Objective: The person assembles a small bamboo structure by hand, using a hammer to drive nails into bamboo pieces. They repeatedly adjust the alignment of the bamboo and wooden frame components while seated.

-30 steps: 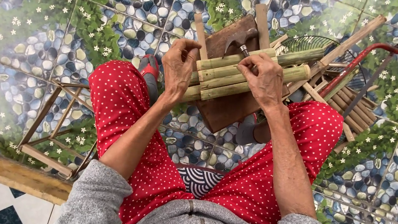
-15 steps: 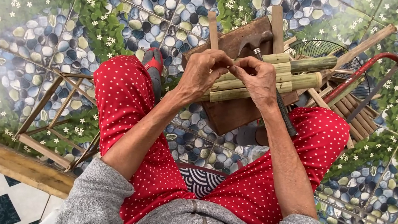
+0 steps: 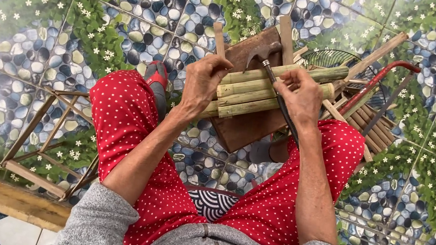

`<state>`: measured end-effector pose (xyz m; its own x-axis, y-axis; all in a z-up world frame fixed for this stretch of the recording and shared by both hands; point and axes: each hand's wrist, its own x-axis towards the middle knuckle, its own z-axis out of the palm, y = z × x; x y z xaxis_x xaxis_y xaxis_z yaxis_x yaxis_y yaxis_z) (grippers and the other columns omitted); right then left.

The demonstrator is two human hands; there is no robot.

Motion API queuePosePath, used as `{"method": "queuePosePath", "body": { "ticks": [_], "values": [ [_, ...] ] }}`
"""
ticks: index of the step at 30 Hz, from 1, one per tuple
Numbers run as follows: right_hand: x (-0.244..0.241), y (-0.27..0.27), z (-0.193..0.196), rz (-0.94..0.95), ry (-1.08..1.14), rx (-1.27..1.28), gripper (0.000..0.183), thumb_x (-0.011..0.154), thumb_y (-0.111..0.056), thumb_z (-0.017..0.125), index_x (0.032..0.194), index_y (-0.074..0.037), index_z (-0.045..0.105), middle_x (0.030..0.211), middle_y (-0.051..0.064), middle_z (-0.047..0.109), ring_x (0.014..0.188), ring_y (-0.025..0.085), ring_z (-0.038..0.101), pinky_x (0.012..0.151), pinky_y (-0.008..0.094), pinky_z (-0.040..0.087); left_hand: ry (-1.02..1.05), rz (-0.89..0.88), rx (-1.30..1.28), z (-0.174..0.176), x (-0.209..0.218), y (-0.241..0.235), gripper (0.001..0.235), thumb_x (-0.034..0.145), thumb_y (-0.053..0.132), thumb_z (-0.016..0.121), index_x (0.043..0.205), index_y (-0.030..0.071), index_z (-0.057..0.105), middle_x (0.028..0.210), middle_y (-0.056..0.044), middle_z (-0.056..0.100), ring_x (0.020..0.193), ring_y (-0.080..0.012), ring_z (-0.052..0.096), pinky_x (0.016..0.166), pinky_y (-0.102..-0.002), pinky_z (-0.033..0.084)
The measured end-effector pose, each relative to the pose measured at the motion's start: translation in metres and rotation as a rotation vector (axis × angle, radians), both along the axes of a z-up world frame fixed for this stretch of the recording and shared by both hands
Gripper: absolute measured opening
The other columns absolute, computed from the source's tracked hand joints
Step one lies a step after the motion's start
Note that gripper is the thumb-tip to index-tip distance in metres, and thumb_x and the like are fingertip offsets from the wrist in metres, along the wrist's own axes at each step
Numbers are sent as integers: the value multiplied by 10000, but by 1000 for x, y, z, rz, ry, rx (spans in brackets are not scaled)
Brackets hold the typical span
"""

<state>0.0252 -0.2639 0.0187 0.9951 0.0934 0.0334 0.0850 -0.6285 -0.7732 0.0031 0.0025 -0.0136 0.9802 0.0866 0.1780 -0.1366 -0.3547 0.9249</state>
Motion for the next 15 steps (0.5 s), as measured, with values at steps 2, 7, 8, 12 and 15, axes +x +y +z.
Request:
{"method": "queuePosePath", "body": {
  "ticks": [2, 7, 8, 12, 15],
  "values": [
    [-3, 0, -1, 36, 15, -97, 266, 823, -100, 889, 1041, -72, 739, 850, 96, 712, 749, 235, 697, 684, 386, 563, 28, 20, -27, 13, -1, 3, 162, 921, 3, 756, 1005, 140, 764, 887, -98, 748, 811, -253, 744, 764, -360, 611],
    [-7, 7, -6, 91, 81, -225, 401, 807, -130, 892, 1121, -54, 655, 926, 114, 666, 879, 344, 705, 801, 537, 543, 114, 34, -81, 2, 2, 10, 117, 894, 68, 796, 970, 144, 753, 844, -54, 752, 742, -175, 736, 690, -334, 607],
    [-7, 6, -11, 80, 88, -267, 326, 838, -126, 829, 1110, -64, 660, 908, 111, 678, 880, 365, 713, 789, 550, 547, 137, 14, -67, -4, 2, 9, 107, 887, 80, 802, 961, 141, 754, 844, -66, 756, 748, -201, 741, 692, -352, 606],
    [-3, 4, -35, 21, 4, -341, 228, 841, -138, 720, 1065, -114, 687, 883, 111, 690, 849, 403, 726, 749, 561, 564, 178, 10, 33, -29, 0, 3, 93, 861, 145, 819, 921, 149, 748, 824, -74, 736, 770, -258, 723, 751, -405, 584],
    [-5, 3, -43, 27, -1, -302, 246, 830, -149, 711, 1072, -110, 683, 900, 140, 688, 874, 417, 723, 762, 563, 568, 140, 21, 98, -28, -2, 0, 95, 845, 166, 825, 900, 157, 748, 837, -110, 706, 851, -356, 689, 812, -481, 559]
  ]
}}
